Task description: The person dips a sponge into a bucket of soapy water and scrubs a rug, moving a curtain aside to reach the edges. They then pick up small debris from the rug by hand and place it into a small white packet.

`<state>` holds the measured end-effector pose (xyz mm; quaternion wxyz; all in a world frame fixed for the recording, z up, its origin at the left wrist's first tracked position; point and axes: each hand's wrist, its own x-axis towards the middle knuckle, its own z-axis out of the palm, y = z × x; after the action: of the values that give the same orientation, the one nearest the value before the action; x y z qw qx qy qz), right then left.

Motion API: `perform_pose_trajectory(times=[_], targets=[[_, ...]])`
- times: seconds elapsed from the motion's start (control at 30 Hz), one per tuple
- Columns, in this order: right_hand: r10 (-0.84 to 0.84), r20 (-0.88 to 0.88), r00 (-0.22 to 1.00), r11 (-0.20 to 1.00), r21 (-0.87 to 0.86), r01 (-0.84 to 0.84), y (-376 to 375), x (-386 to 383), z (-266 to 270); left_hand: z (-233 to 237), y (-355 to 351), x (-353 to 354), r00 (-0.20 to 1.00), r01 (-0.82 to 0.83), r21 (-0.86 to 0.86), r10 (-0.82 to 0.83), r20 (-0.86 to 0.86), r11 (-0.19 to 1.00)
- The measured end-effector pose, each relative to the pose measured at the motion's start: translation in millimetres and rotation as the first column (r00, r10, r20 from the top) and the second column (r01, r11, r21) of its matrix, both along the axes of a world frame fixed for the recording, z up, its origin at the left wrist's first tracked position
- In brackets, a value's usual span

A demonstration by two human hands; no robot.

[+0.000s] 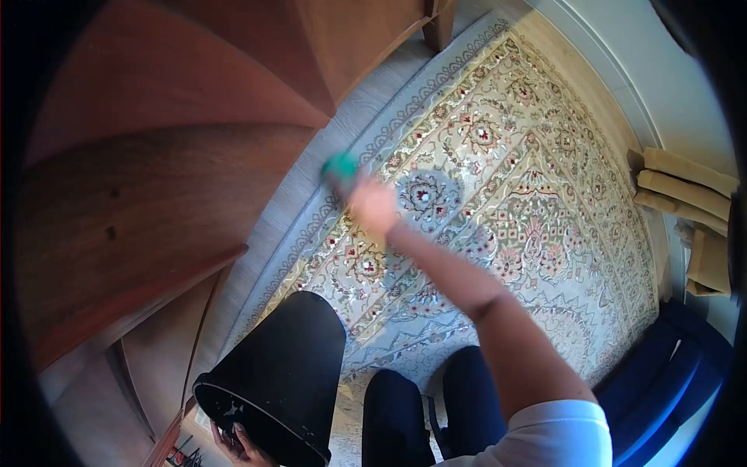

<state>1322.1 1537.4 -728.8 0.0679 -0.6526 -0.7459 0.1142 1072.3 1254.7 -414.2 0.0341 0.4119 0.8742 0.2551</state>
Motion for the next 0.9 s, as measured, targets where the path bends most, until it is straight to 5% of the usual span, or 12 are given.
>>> perform_pose_trajectory(times=[0.03,0.17,0.23,0.27,0.37,0.47,0.53,0.57,0.63,0.7,0.83,0.9], targets=[[0.363,0.011,0.932,0.929,0.073,-0.363,-38.3,-29.4,19.8,1.1,-1.1,-2.0,1.0,-0.003,0.001,0.003,-0.003,1.0],[0.608,-0.329,0.723,0.785,0.114,-0.608,-58.3,-21.0,40.7,4.9,-1.5,2.8,0.991,0.053,-0.068,-0.061,-0.117,0.996],[0.361,-0.339,0.869,0.864,-0.228,-0.448,1.5,35.5,47.9,4.9,3.4,2.4,0.978,0.056,-0.129,-0.08,-0.194,0.99],[0.385,-0.004,0.923,0.892,-0.254,-0.373,44.1,67.4,-22.5,2.9,4.2,3.1,0.991,0.042,-0.069,-0.05,-0.126,0.997],[-0.119,0.1,0.988,0.949,0.303,0.083,117.7,178.5,24.8,5.4,10.2,10.1,0.993,0.044,-0.063,-0.051,-0.109,0.997],[-0.167,0.019,0.986,0.943,0.295,0.154,99.3,140.8,22.4,4.2,5.6,5.9,0.992,0.037,-0.076,-0.046,-0.119,0.996],[-0.232,-0.008,0.973,0.935,-0.278,0.221,74.2,90.8,-18.0,2.7,4.9,5.3,0.997,0.01,-0.026,-0.012,-0.072,1.0],[-0.23,-0.008,0.973,0.938,-0.27,0.219,70.3,97.1,-9.6,4.0,5.4,7.8,0.994,-0.001,-0.056,-0.005,-0.105,0.998],[0.381,-0.061,0.922,0.92,0.121,-0.373,63.6,125.0,12.2,6.6,5.3,8.4,0.989,-0.004,-0.088,-0.009,-0.146,0.996],[-0.096,0.123,0.988,0.984,0.163,0.075,140.0,203.1,21.0,4.7,3.1,6.0,0.989,-0.001,-0.128,-0.018,-0.149,0.992],[-0.146,-0.002,0.989,0.968,0.205,0.144,116.4,176.0,12.8,-0.2,-6.4,-4.1,0.987,-0.041,-0.163,0.015,-0.159,0.986],[0.122,0.238,0.964,0.949,0.257,-0.183,69.6,144.1,-17.5,-1.7,-1.6,-0.3,0.998,0.026,-0.042,-0.028,-0.061,0.999]])
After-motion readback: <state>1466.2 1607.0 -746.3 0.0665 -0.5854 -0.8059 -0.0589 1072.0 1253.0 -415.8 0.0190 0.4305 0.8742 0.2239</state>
